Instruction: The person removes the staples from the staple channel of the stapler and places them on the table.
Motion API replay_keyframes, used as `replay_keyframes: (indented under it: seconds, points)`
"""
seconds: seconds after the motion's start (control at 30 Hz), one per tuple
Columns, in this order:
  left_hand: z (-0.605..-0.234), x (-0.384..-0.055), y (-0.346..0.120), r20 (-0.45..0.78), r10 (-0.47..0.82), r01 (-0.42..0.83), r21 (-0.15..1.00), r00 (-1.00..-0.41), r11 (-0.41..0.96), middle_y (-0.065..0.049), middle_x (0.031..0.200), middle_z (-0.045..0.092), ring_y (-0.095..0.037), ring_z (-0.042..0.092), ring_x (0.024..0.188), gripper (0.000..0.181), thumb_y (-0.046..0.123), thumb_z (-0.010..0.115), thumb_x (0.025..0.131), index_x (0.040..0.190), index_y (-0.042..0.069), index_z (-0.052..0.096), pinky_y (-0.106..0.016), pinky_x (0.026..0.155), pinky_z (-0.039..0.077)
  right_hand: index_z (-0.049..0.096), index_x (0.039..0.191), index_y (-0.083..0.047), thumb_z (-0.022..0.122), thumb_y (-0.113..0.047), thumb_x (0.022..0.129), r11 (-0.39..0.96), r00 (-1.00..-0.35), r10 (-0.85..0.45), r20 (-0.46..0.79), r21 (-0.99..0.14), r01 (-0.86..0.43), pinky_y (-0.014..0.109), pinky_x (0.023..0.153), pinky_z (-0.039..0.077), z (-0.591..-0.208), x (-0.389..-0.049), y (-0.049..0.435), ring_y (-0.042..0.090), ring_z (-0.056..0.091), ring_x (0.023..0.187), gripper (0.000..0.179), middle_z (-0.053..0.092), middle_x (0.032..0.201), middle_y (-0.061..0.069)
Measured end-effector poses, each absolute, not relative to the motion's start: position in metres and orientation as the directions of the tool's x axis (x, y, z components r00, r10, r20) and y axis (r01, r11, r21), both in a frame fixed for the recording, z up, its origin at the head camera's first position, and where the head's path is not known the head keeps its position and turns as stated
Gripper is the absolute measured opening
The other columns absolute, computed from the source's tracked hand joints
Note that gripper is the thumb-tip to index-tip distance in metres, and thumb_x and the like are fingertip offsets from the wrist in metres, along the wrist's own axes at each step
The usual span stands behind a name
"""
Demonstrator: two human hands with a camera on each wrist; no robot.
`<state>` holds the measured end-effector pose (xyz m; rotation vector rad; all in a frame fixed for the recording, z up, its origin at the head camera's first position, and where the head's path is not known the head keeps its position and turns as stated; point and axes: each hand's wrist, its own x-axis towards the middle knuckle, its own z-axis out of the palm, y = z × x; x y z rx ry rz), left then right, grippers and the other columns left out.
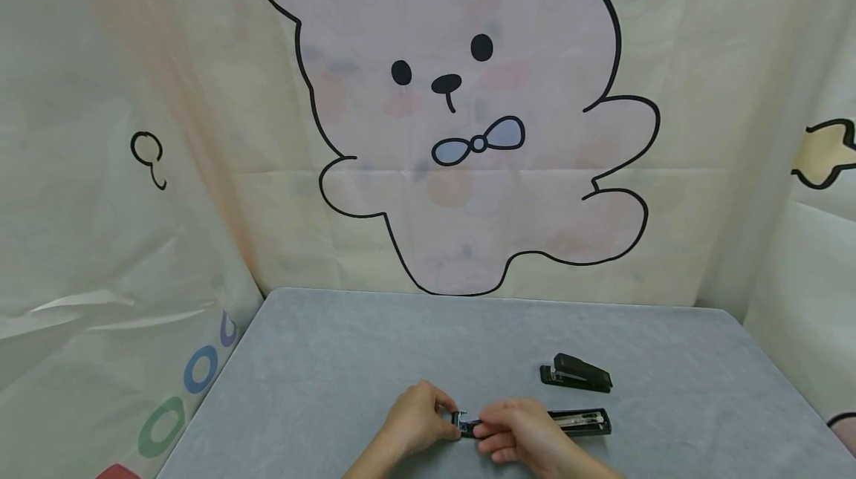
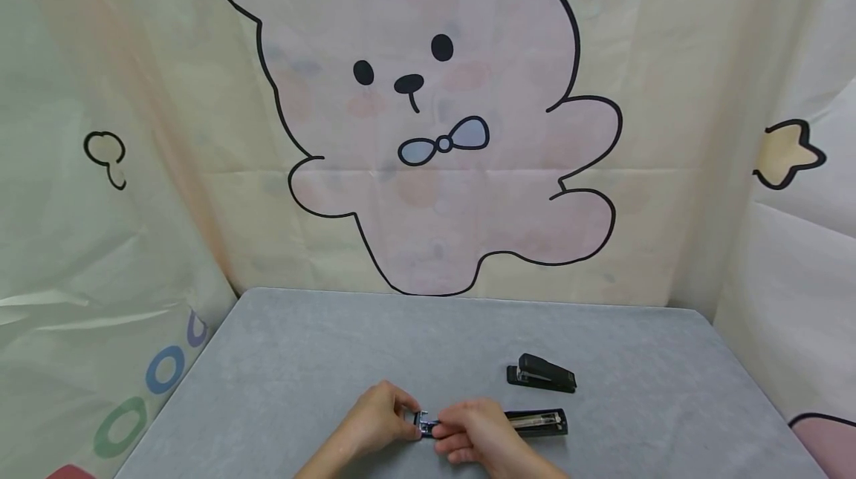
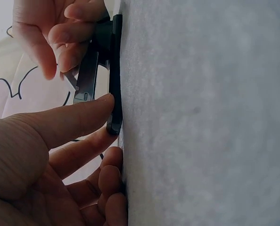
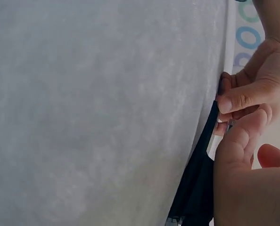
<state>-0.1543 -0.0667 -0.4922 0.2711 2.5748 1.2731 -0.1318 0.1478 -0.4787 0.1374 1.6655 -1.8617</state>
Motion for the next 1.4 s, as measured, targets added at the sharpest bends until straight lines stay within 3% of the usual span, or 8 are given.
replay_keyframes:
  seconds: [0.4,0.67,0.8,1.4]
  points:
    - [-0.491,-0.154,-0.067,-0.144,0.288,0.057,0.806,-0.947,0.589,0.004,0.054,0.054,-0.010,0.042,0.048,0.020,0.004,0.093,0.068,0.081,0.011,0.079,-0.028,0.045,0.029,0.074,0.099,-0.001,0.070,-0.013,0.099,0.061,-0.832,-0.290,-0.473,-0.877,0.477,0.021,0.056,0.054,-0.481,-0.132,0.137,0.006,0.071,0.064,0.013,0.076,0.079,0.001]
    - [-0.490,-0.155,-0.066,-0.163,0.284,0.042,0.798,-0.945,0.601,0.004,0.056,0.054,-0.012,0.042,0.050,0.020,0.004,0.093,0.068,0.082,0.011,0.080,-0.029,0.047,0.029,0.074,0.107,0.004,0.070,-0.012,0.098,0.088,-0.849,-0.225,-0.478,-0.878,0.471,0.023,0.058,0.056,-0.479,-0.133,0.142,0.009,0.072,0.065,0.019,0.076,0.083,0.003]
    - [-0.490,-0.155,-0.066,-0.171,0.278,0.035,0.793,-0.945,0.608,0.003,0.057,0.054,-0.013,0.043,0.052,0.020,0.004,0.094,0.068,0.082,0.011,0.080,-0.030,0.048,0.030,0.072,0.112,0.004,0.066,-0.015,0.100,0.089,-0.846,-0.219,-0.486,-0.873,0.479,0.025,0.062,0.057,-0.472,-0.132,0.150,0.010,0.072,0.069,0.023,0.075,0.087,0.003]
    - [-0.490,-0.155,-0.066,-0.148,0.270,0.057,0.777,-0.952,0.627,0.004,0.059,0.055,-0.013,0.046,0.055,0.021,0.006,0.094,0.066,0.081,0.012,0.080,-0.029,0.050,0.030,0.075,0.107,-0.002,0.066,-0.017,0.101,0.094,-0.897,-0.214,-0.386,-0.922,0.375,0.026,0.063,0.052,-0.433,-0.122,0.211,0.011,0.065,0.069,0.019,0.071,0.088,0.001]
